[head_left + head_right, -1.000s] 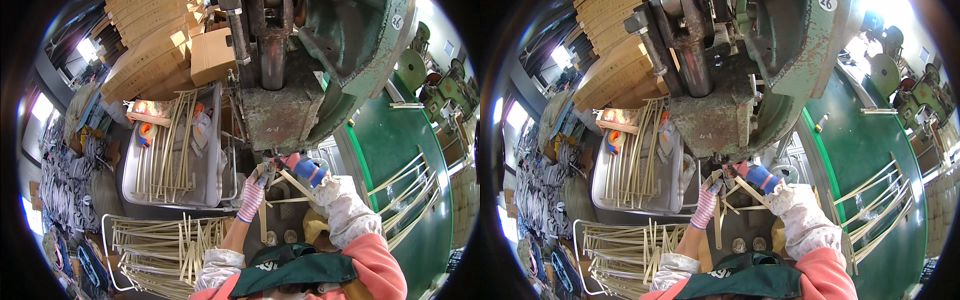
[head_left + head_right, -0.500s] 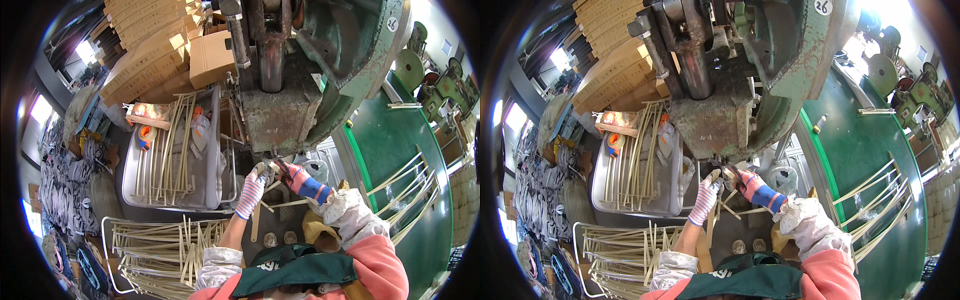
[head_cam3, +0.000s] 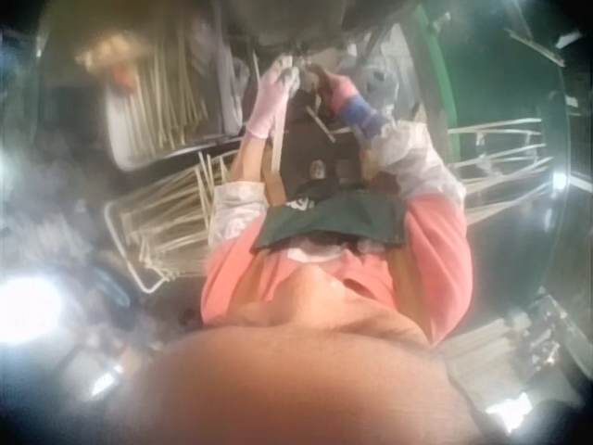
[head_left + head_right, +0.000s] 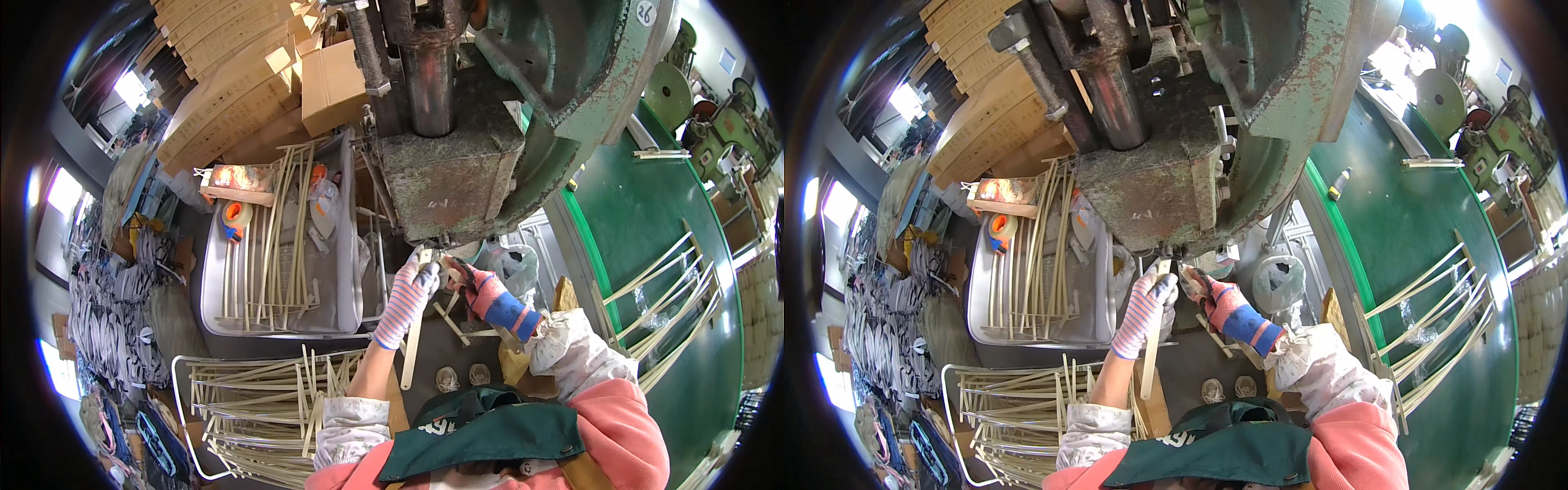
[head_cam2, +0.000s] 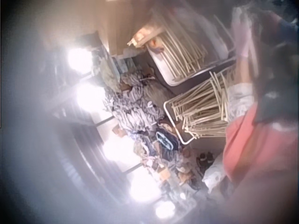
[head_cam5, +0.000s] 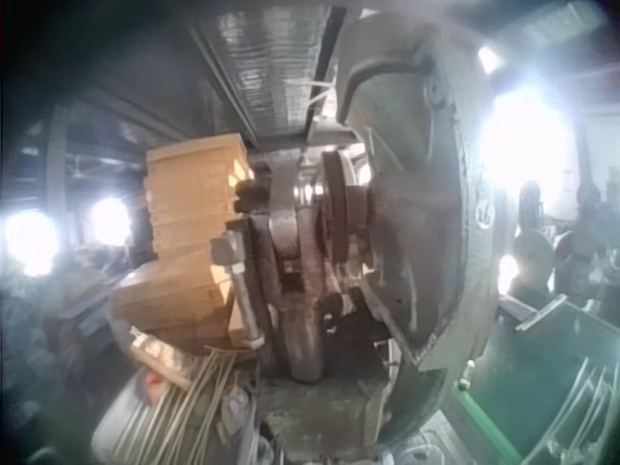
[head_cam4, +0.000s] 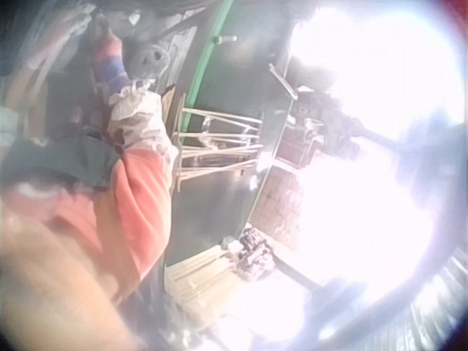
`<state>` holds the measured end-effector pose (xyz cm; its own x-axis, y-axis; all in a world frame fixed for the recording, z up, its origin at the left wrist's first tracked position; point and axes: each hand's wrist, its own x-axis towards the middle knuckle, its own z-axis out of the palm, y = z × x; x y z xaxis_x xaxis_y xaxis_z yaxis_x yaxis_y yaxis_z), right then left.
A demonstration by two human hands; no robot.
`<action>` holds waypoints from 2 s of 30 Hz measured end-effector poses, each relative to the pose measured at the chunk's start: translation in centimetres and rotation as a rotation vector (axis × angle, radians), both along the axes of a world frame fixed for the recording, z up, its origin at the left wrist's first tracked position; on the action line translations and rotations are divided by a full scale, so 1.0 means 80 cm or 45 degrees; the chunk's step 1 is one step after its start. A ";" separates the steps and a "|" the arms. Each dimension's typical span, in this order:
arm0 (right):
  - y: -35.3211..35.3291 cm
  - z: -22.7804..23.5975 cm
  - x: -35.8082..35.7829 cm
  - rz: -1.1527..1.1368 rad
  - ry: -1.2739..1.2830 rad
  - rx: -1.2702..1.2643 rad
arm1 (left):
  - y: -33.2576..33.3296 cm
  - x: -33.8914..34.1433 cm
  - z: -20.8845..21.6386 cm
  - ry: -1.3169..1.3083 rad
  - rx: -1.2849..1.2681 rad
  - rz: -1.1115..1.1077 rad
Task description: The person repeatedly picks up pairs of light-colored wooden rods, aligns them under a press machine, and presses them together to form small rectangular frames. After each press, the person removes the assembled frame and places it on a nearby green workbench. The process is repeated continuously throughout the clip.
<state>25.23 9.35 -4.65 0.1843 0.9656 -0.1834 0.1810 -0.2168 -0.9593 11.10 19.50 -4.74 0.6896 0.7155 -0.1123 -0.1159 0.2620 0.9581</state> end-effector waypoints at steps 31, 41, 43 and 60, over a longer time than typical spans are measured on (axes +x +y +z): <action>0.022 0.003 0.008 0.143 -0.480 -0.279 | 0.000 -0.088 -0.014 0.453 -0.085 -0.157; -0.044 -0.021 0.002 -0.163 -0.031 -0.299 | 0.028 -0.101 0.031 0.461 -0.085 -0.431; -0.053 -0.028 0.006 -0.234 0.236 -0.245 | 0.029 -0.101 0.035 0.503 -0.146 -0.409; -0.043 0.010 0.036 -0.087 -0.027 -0.384 | 0.042 -0.094 0.045 0.604 -0.067 -0.498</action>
